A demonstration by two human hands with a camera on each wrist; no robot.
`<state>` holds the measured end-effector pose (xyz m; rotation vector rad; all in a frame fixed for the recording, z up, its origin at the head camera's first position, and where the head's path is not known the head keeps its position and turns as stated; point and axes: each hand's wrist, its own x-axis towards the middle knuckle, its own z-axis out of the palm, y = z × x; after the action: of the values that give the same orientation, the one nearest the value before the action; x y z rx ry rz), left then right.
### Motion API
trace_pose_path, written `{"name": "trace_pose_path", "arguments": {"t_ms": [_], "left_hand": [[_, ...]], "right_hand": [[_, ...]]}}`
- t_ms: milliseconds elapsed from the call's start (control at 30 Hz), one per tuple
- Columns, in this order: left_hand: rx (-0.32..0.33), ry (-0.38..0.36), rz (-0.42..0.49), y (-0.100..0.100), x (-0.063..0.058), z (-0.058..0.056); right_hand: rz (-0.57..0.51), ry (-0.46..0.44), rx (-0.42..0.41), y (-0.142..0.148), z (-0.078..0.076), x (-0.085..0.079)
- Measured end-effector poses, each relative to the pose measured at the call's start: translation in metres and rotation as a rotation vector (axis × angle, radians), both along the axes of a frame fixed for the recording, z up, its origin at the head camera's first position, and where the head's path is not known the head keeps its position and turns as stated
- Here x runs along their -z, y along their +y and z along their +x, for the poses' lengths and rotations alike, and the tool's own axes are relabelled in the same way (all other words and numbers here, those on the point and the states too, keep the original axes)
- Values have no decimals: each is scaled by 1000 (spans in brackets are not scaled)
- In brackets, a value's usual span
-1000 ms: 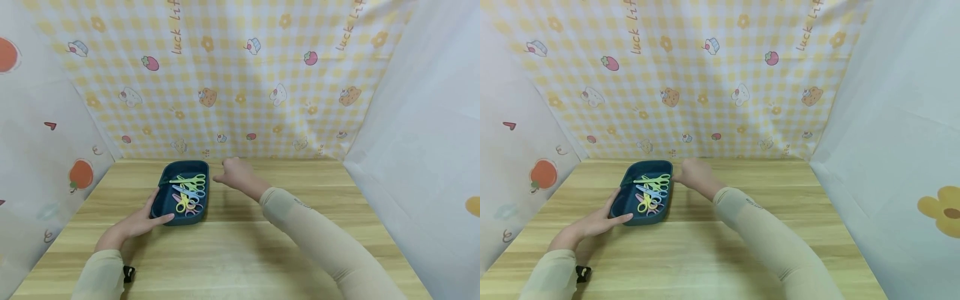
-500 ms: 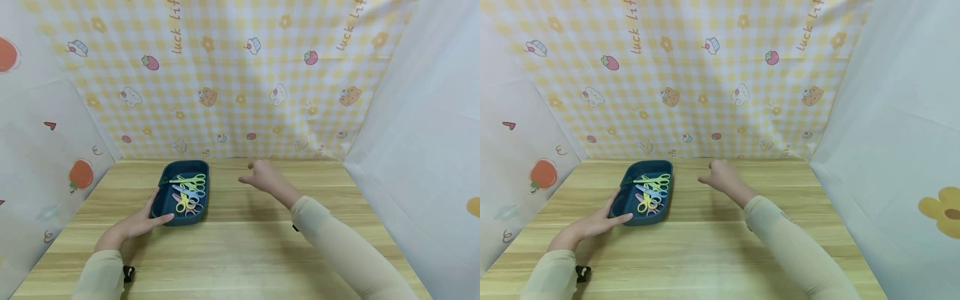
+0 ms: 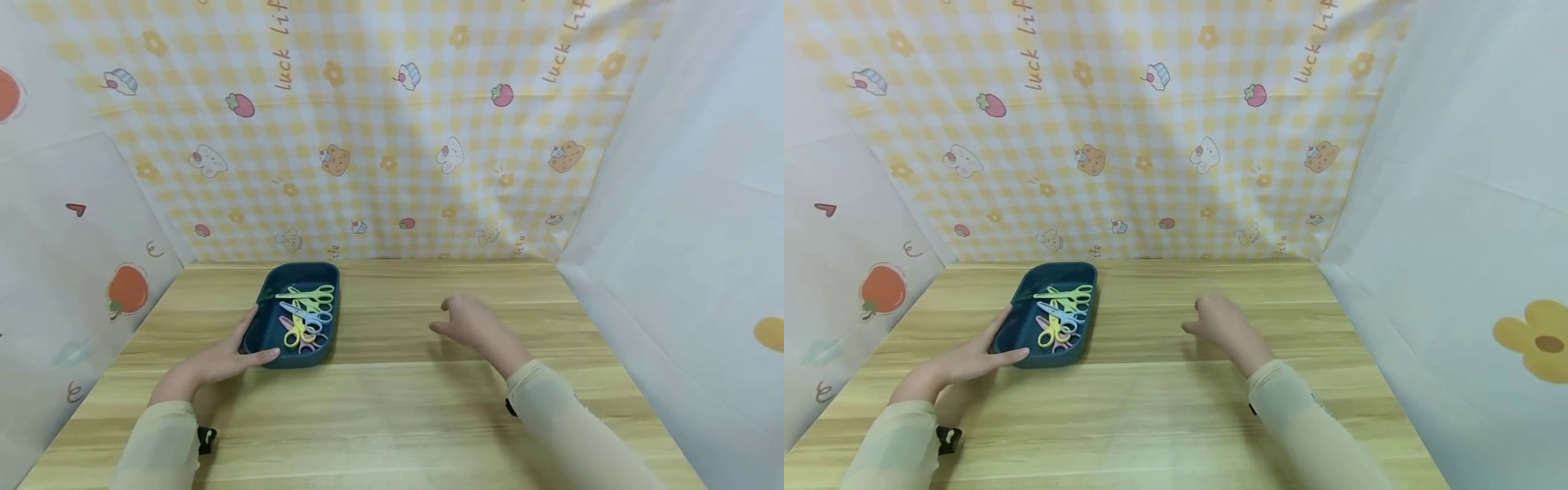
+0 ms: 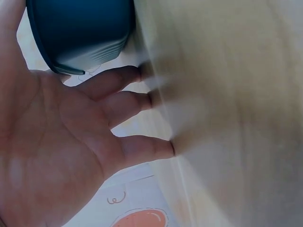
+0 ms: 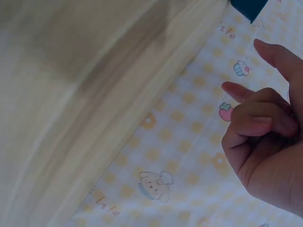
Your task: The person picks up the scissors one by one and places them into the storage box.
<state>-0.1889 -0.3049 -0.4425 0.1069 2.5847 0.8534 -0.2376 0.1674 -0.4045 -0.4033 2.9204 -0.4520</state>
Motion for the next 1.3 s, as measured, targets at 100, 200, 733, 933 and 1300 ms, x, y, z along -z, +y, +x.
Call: {"name": "trace_pose_path", "arguments": {"t_ms": [100,200,733,933,1300], "left_hand": [[13,6,7,-1,-1,-3],[21,-4,12,-4,-3,-7],[5,47,-42,-7,-10,-11],[-42,237,-91,23,-29,-15],[-29,398,-267,131,-29,-26]], "right_hand": [[57,26,-2,5,9,8],[66,52,6,7,16,13],[-54,55,105,18,32,15],[-65,23,106,21,29,12],[-115,22,197,19,17,10]]}}
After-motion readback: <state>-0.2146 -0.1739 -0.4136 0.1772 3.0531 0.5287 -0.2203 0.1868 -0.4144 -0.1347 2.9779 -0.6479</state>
